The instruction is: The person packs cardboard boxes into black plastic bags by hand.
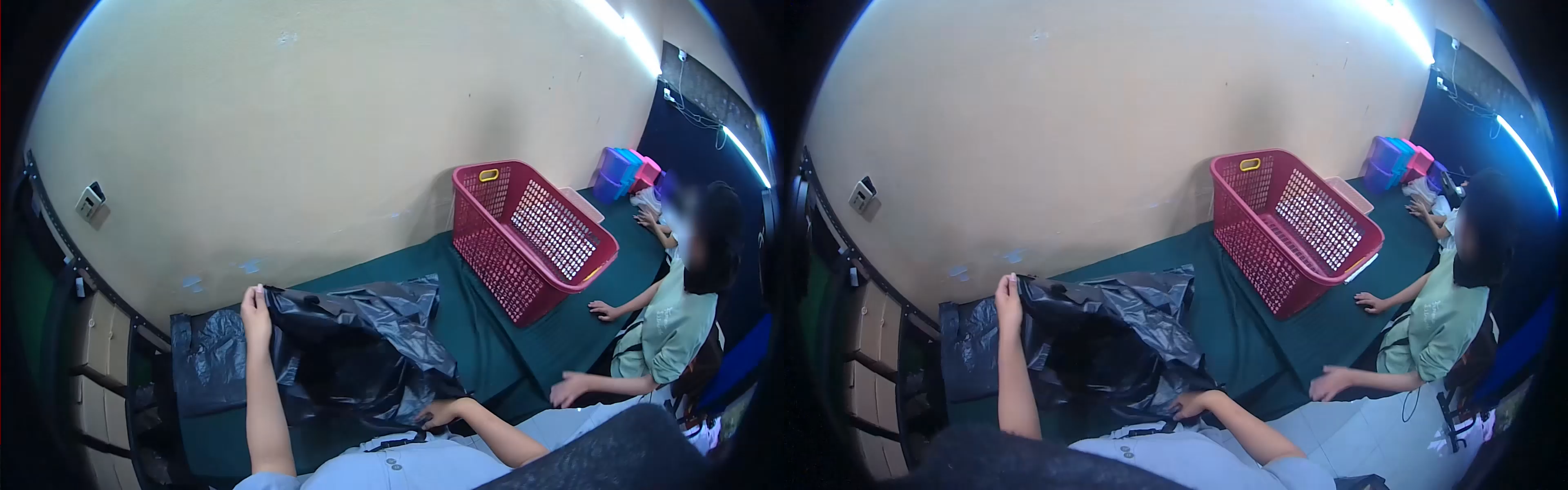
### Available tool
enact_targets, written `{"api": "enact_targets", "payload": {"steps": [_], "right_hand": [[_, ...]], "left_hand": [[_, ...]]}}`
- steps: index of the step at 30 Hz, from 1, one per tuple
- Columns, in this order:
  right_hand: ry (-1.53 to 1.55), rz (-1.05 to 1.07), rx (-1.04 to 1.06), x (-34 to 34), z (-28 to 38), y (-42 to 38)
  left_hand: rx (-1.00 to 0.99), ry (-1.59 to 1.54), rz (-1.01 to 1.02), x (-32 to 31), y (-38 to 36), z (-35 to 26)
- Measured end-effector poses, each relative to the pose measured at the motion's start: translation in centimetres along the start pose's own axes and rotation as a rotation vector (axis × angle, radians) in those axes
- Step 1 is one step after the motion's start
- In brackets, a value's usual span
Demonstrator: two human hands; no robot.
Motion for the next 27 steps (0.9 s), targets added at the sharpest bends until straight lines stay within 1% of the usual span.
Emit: {"api": "enact_targets", "payload": {"steps": [1,2,3,4,5,6,7,9,10,12,13,14,15,17,18,19,21,23,24,25,26,27], "right_hand": [[0.068,-0.065,0.076,0.6,1.9,-1.4],[0.12,-0.281,0.205,2.7,4.7,-3.7],[0.175,-0.579,0.358,5.0,7.5,-6.3],[0.199,-0.91,0.483,7.1,10.1,-9.9],[0.026,-1.192,0.486,8.4,11.3,-12.3],[-0.215,-1.418,0.339,9.3,13.3,-15.3],[-0.353,-1.567,0.013,9.6,14.3,-16.8],[-0.291,-1.635,-0.207,10.4,12.2,-15.5],[-0.28,-1.635,-0.211,10.2,10.6,-14.0],[0.417,-1.463,0.014,8.7,2.9,-9.5],[0.579,-1.368,0.107,8.1,0.1,-8.1],[0.731,-1.217,0.174,7.9,-3.9,-5.7],[0.972,-1.14,0.222,7.7,-3.4,-7.1],[1.117,-1.037,0.314,7.9,-3.6,-9.3],[1.172,-1.029,0.355,8.4,-1.9,-11.2],[1.387,-0.977,0.432,8.4,-2.1,-11.5],[1.633,-0.662,0.661,7.5,-2.5,-10.7],[1.515,-0.379,0.806,6.2,-2.4,-8.8],[1.51,-0.442,0.726,5.2,-3.6,-6.7],[1.533,-0.315,0.727,4.4,-3.0,-5.6],[1.531,-0.309,0.726,4.5,-2.6,-5.9],[1.64,-0.095,0.689,3.4,-1.1,-6.0]], "left_hand": [[-0.005,0.012,0.003,0.5,0.5,0.0],[0.072,0.031,0.038,0.8,0.7,-0.1],[0.069,0.032,0.044,0.8,0.5,-0.6],[0.041,-0.009,0.094,0.1,0.2,-1.5],[0.012,-0.051,0.141,-0.5,-0.2,-2.4],[0.049,0.041,0.161,-0.6,-0.9,-2.9],[0.042,0.058,0.2,-0.8,-1.7,-3.7],[-0.008,0.074,0.199,-0.7,-2.7,-3.8],[0.008,0.037,0.194,-0.5,-3.1,-3.5],[-0.022,0.05,0.2,0.6,-3.6,-3.6],[-0.051,0.053,0.191,1.3,-3.8,-3.8],[-0.033,0.023,0.238,1.8,-3.9,-3.4],[-0.052,0.136,0.276,2.6,-3.9,-3.4],[-0.068,0.082,0.363,3.1,-4.6,-4.7],[-0.086,0.037,0.417,3.2,-4.8,-5.2],[-0.083,0.036,0.427,3.5,-4.8,-5.2],[-0.07,-0.07,0.537,3.2,-4.8,-5.1],[-0.074,-0.056,0.552,3.3,-4.7,-4.7],[-0.074,-0.023,0.531,3.5,-4.4,-4.1],[-0.072,0.012,0.51,3.6,-4.2,-3.6],[-0.069,0.014,0.506,3.3,-4.2,-3.5],[-0.123,0.117,0.365,3.8,-3.9,-4.0]]}}
Point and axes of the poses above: each hand's wrist, its own y-axis towards the middle knuckle, its own x-axis out of the back of the hand, z = x × y, the point moved 7 cm from there along y, towards the middle knuckle, and after that the axes turned 10 degrees about z, right-handed, at the moved point
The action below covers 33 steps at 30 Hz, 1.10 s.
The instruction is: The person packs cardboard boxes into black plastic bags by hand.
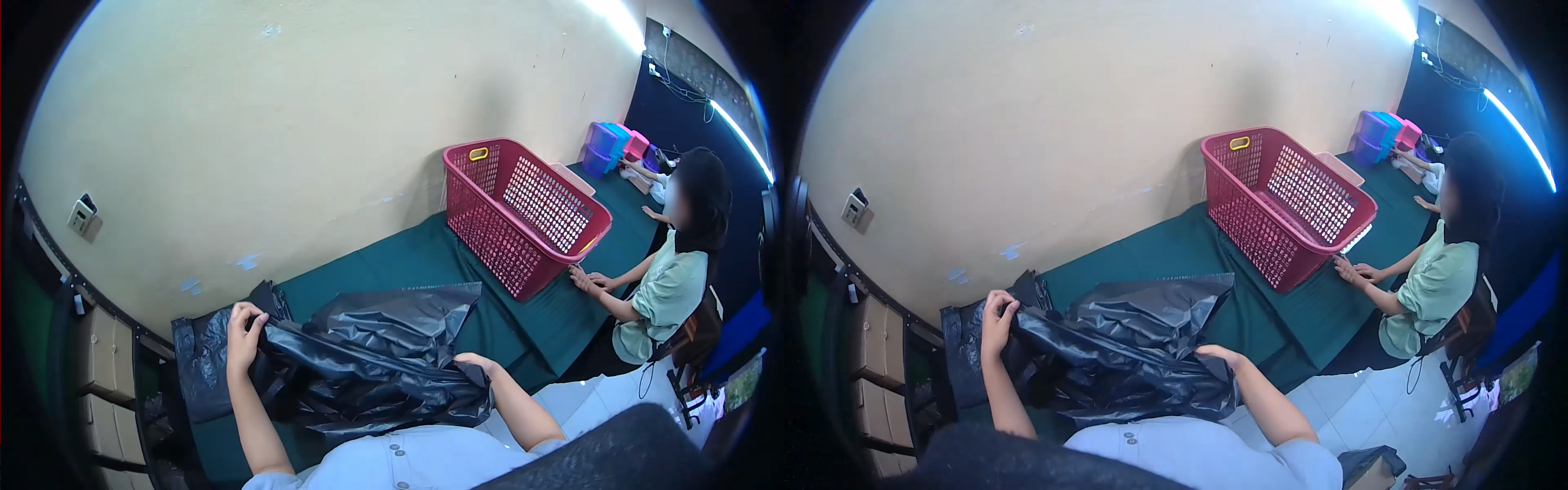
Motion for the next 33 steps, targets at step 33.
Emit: {"api": "enact_targets", "payload": {"steps": [33], "right_hand": [[-1.717,-1.329,0.627,-15.6,7.8,-3.1]], "left_hand": [[-0.089,0.446,0.279,-16.4,4.5,-9.0]]}}
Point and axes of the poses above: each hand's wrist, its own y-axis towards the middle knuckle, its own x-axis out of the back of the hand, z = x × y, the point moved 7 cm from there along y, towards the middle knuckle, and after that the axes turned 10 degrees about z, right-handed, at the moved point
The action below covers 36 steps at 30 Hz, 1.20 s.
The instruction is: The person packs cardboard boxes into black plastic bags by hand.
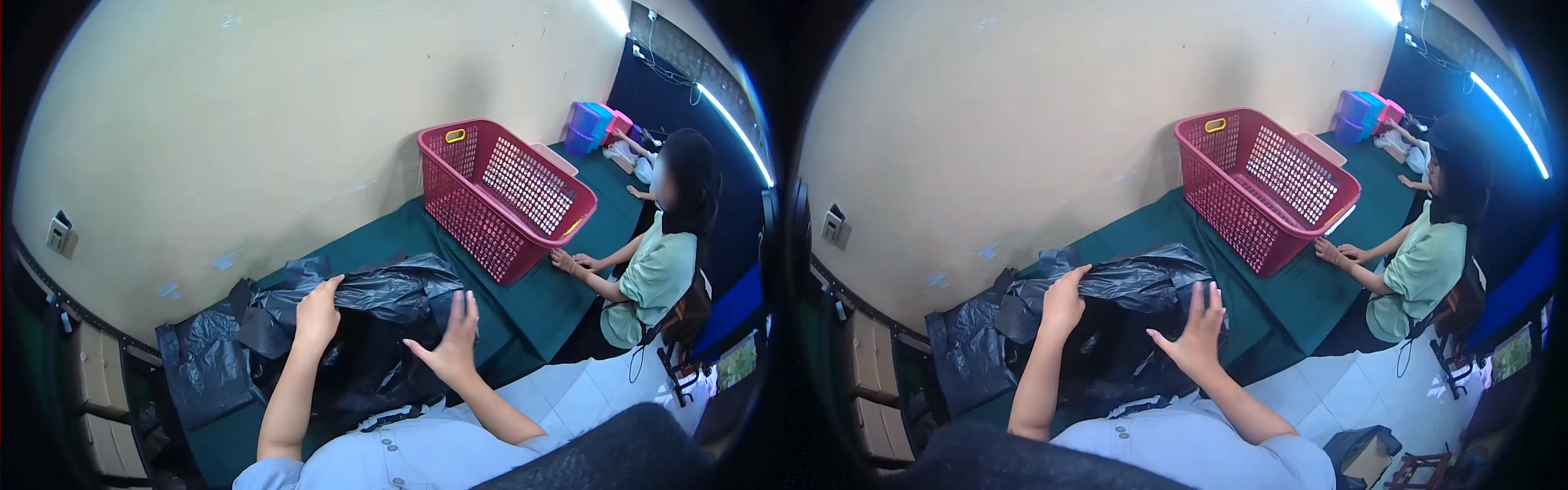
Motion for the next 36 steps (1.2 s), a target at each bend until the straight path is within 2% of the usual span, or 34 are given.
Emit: {"api": "enact_targets", "payload": {"steps": [1,4,5,7,9,11,12,14,16,17,19,20,21,23,24,25,27,29,30,31,33,35,36], "right_hand": [[-0.18,0.113,-0.117,-2.8,-1.7,0.3],[0.071,0.037,-0.266,-4.2,-7.4,1.7],[0.024,0.058,-0.334,-4.4,-9.9,2.0],[0.08,0.073,-0.291,-4.9,-14.4,2.8],[0.767,0.423,-0.365,-6.9,-16.3,3.9],[1.477,0.593,-0.399,-5.9,-14.2,3.9],[1.676,0.642,-0.311,-5.5,-13.9,3.7],[1.638,0.674,-0.352,-7.5,-18.7,2.1],[1.504,0.833,-0.364,-7.8,-18.5,1.6],[1.505,0.837,-0.368,-6.9,-17.0,2.0],[1.296,0.823,-0.459,-6.2,-15.7,2.6],[1.25,0.809,-0.294,-6.0,-16.1,3.1],[1.249,0.821,-0.285,-6.1,-16.1,3.0],[1.104,0.214,-0.269,-3.7,-18.2,4.0],[1.078,0.127,-0.209,-2.2,-16.7,4.4],[1.05,0.04,-0.15,-0.3,-15.2,4.6],[1.024,0.075,-0.099,2.2,-11.6,4.9],[0.488,0.29,0.105,4.0,-6.9,4.9],[0.443,0.182,0.196,5.3,-5.4,4.9],[0.539,-0.061,0.22,6.7,-4.9,4.7],[0.677,-0.389,0.394,7.2,-4.3,2.0],[0.515,-0.244,0.684,4.8,1.2,-0.8],[0.421,-0.115,0.715,3.1,4.8,-1.0]], "left_hand": [[0.01,-0.032,-0.003,0.3,-0.1,0.4],[0.094,-0.106,-0.082,2.7,-1.0,2.6],[0.131,-0.112,-0.093,3.5,-1.3,3.6],[0.185,-0.148,-0.069,4.4,-1.8,5.6],[0.126,-0.122,-0.065,4.8,-2.2,6.1],[-0.019,-0.187,0.006,4.9,-2.2,5.4],[-0.055,-0.253,0.049,4.9,-2.0,5.4],[-0.048,-0.38,0.113,5.3,-1.9,5.4],[-0.032,-0.591,0.191,4.6,-1.7,7.1],[-0.027,-0.591,0.192,4.5,-1.8,7.4],[-0.037,-0.579,0.339,3.5,-2.1,7.5],[-0.026,-0.55,0.36,3.0,-2.2,7.4],[0.024,-0.461,0.389,3.4,-2.5,6.3],[-0.028,-0.379,0.328,3.2,-2.6,5.5],[0.017,-0.341,0.353,2.9,-2.7,5.3],[-0.007,-0.346,0.258,3.3,-2.6,4.6],[0.135,-0.138,0.166,2.5,-1.9,6.2],[0.171,-0.12,0.094,2.9,-1.7,5.5],[0.198,-0.097,0.021,3.3,-1.6,5.1],[0.211,-0.1,0.014,3.5,-1.4,4.6],[0.215,-0.054,0.016,3.6,-1.3,3.4],[0.171,-0.005,0.016,3.4,-1.2,2.1],[0.126,-0.007,-0.004,3.0,-1.4,1.7]]}}
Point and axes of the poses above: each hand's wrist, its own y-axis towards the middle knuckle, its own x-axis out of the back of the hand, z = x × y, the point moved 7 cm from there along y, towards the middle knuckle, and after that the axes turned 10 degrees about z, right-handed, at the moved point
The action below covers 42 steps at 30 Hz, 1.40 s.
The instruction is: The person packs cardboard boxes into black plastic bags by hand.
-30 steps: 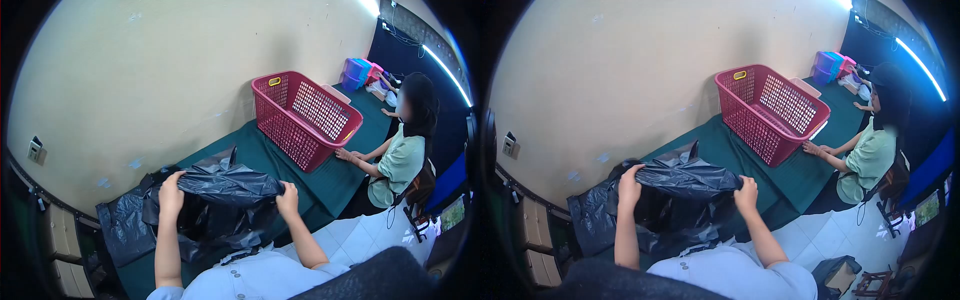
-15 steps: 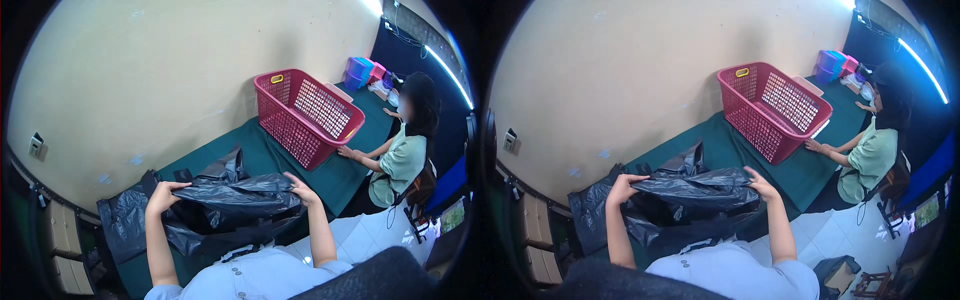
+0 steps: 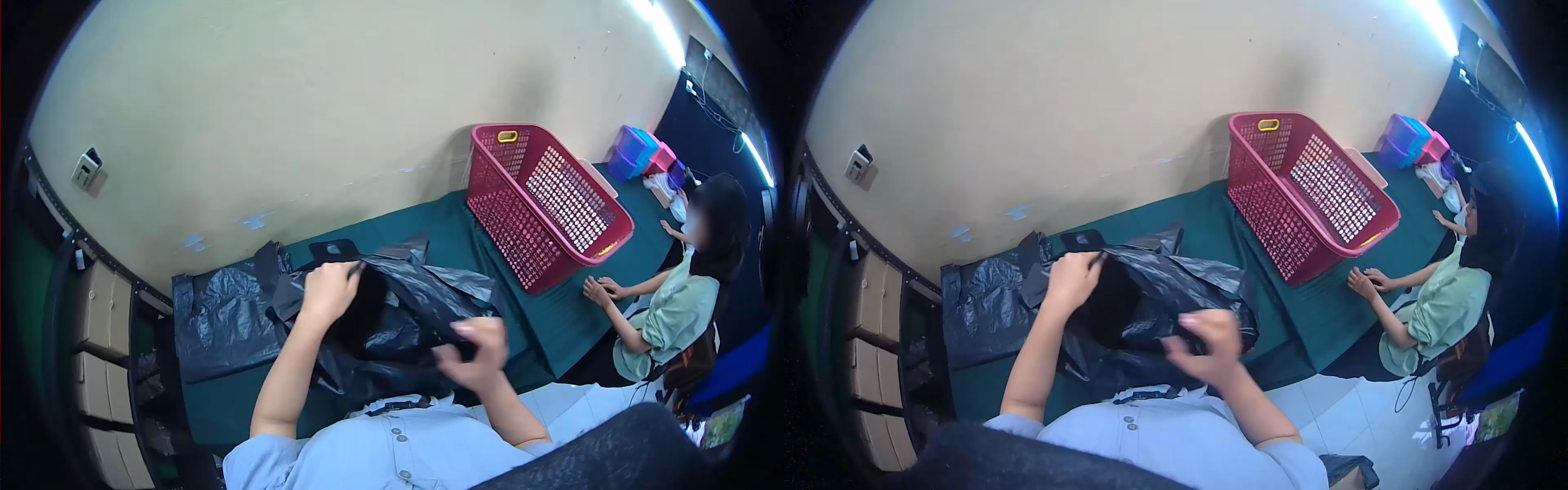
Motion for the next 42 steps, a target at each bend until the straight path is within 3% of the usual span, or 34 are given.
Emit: {"api": "enact_targets", "payload": {"steps": [1,3,4,5,6,7,8,9,11,12,13,15,17,19,20,22,23,24,25,27,28,31,32,33,35,37,38,39,41,42], "right_hand": [[-0.044,0.149,0.002,-2.6,1.4,1.2],[-0.526,0.246,-0.01,-5.8,-0.6,1.2],[-0.575,0.306,-0.207,-5.6,-3.5,1.7],[-0.369,0.26,-0.321,-4.8,-7.2,1.6],[-0.41,0.412,-0.676,-3.7,-10.9,0.6],[-0.37,0.191,-0.38,-2.3,-11.2,1.3],[-0.31,0.233,-0.542,-1.5,-11.2,2.3],[-0.321,0.27,-0.557,-1.2,-11.5,2.6],[-0.315,0.307,-0.65,-1.1,-12.4,3.3],[-0.382,0.441,-0.753,-1.3,-13.4,3.1],[-0.384,0.442,-0.754,-1.4,-13.3,3.2],[-0.584,0.309,-0.621,-0.9,-11.2,4.4],[-0.516,0.397,-0.351,-2.5,-6.6,5.7],[-0.258,0.544,-0.102,-6.8,-3.6,2.8],[-0.121,0.584,-0.012,-9.1,-2.2,0.6],[-0.005,0.919,-0.222,-13.3,-2.6,-5.0],[0.031,0.936,-0.24,-14.7,-3.9,-7.9],[0.026,1.13,-0.319,-15.7,-5.1,-10.7],[0.034,1.137,-0.311,-15.7,-5.0,-10.8],[0.073,1.857,-0.653,-16.1,-4.8,-15.2],[0.081,1.867,-0.639,-15.7,-4.3,-14.8],[0.457,1.268,-0.234,-14.5,-0.4,-6.2],[0.534,1.188,-0.327,-13.8,0.7,-2.4],[0.627,1.039,-0.285,-13.8,1.0,-0.2],[0.344,0.88,0.047,-14.3,1.9,3.7],[-0.022,0.959,0.116,-17.4,2.1,4.0],[-0.148,1.016,0.157,-19.4,1.8,3.4],[-0.277,1.067,0.201,-21.5,1.2,2.8],[-0.402,0.951,0.362,-25.3,-0.2,1.6],[-0.537,0.82,0.485,-26.6,-0.4,1.2]], "left_hand": [[-0.049,-0.001,-0.018,-0.4,-0.2,-0.3],[-0.058,0.03,0.068,-0.8,-0.6,-0.4],[-0.185,0.027,0.046,-0.8,-1.1,-0.6],[-0.312,0.025,0.022,-0.6,-1.6,-0.9],[-0.312,0.07,0.166,-0.7,-1.9,-0.6],[-0.309,0.073,0.157,-0.3,-2.0,-0.8],[-0.369,0.121,-0.068,1.2,-2.5,-1.8],[-0.425,0.168,-0.288,2.2,-3.5,-2.8],[-0.57,-0.144,-0.66,1.1,-6.2,-2.5],[-0.691,-0.172,-0.567,-1.4,-7.2,-3.1],[-0.809,-0.201,-0.472,-3.5,-7.8,-3.8],[-0.648,-0.119,0.049,-8.4,-5.6,-4.7],[-0.461,-0.081,0.084,-11.2,-4.3,-1.4],[-0.299,0.223,0.192,-13.5,-5.4,2.1],[-0.184,0.212,0.428,-14.8,-5.7,3.7],[-0.1,0.129,0.462,-14.4,-7.5,4.5],[-0.019,0.05,0.485,-13.9,-8.5,4.9],[0.035,0.07,0.499,-12.9,-9.6,4.7],[0.048,0.07,0.498,-12.3,-11.1,4.4],[0.034,-0.07,0.207,-9.7,-13.9,3.7],[-0.016,-0.092,0.135,-8.8,-15.0,3.1],[-0.027,-0.096,-0.037,-8.0,-18.4,2.2],[0.08,-0.034,-0.253,-7.2,-19.7,2.7],[0.19,0.033,-0.47,-6.4,-21.5,3.2],[0.337,0.257,-0.589,-8.3,-23.9,4.9],[0.403,0.359,-0.887,-9.7,-26.9,6.8],[0.482,0.117,-1.023,-10.4,-28.3,8.9],[0.504,0.134,-1.044,-9.8,-28.8,8.7],[0.896,-0.578,-1.081,-10.8,-30.6,11.6],[0.847,-0.933,-1.054,-11.7,-30.4,12.0]]}}
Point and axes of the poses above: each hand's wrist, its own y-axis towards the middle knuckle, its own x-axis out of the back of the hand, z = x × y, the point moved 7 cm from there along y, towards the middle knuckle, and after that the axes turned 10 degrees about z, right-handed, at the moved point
